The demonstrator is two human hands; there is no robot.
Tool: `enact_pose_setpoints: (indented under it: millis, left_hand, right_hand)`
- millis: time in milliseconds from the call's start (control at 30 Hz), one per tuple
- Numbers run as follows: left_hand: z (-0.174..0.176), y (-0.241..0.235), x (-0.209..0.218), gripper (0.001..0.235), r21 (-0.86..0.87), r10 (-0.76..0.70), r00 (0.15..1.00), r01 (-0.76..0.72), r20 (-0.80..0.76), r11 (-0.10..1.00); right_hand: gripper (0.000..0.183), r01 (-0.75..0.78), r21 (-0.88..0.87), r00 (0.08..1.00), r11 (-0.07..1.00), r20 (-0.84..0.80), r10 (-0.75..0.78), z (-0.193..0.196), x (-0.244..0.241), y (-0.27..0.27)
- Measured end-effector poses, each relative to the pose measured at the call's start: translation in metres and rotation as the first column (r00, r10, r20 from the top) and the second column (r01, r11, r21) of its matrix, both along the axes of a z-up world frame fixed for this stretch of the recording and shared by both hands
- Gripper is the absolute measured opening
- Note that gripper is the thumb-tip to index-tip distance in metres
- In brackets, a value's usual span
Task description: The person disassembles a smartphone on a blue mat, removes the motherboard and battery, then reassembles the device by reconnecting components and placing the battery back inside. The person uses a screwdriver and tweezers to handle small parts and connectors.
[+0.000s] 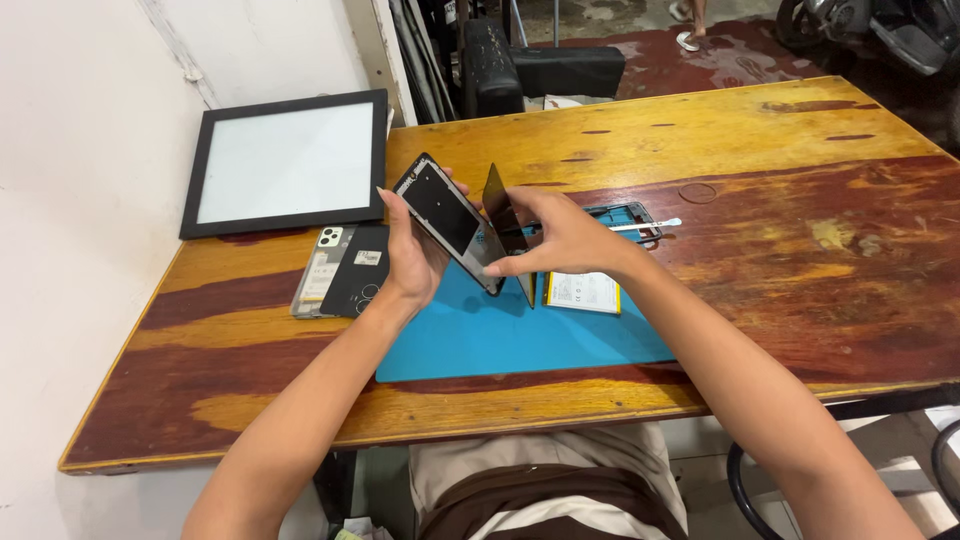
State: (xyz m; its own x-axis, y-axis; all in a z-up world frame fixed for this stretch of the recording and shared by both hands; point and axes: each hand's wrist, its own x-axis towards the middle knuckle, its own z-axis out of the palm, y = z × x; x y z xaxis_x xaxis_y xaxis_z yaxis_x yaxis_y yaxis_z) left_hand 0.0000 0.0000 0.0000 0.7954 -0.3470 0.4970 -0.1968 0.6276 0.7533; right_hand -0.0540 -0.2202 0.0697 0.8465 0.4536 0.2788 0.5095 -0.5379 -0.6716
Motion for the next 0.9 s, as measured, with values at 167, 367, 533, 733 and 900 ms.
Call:
enact_pose_setpoints:
  millis: [167,367,533,733,900]
  left_hand:
    - [0.009,0.002,-0.006,0.090,0.141,0.068,0.995,-0.077,0.067,0.987]
    - [0.011,-0.001,-0.014,0.097,0.331,0.141,0.954,-0.227,0.264,0.916]
    - [0.013,-0.002,-0.019,0.097,0.381,0.124,0.940,-0.247,0.319,0.891]
    - [0.016,-0.005,-0.020,0.097,0.367,0.082,0.946,-0.201,0.314,0.908]
    - [0.016,-0.006,-0.023,0.097,0.407,0.096,0.960,-0.201,0.265,0.891]
  right_hand:
    - [0.072,-0.079,0.046,0.992,0.996,0.097,0.075,-0.006,0.001,0.000]
    - [0.078,-0.088,0.106,0.982,0.990,0.176,0.068,-0.008,-0.001,0.002]
    - [0.079,-0.096,0.105,0.974,0.990,0.214,0.072,-0.008,-0.003,0.004]
    - [0.080,-0.129,0.111,0.975,0.985,0.195,0.106,-0.008,-0.002,0.005]
    - [0.092,-0.132,0.035,0.964,0.991,0.236,0.120,-0.013,-0.001,0.006]
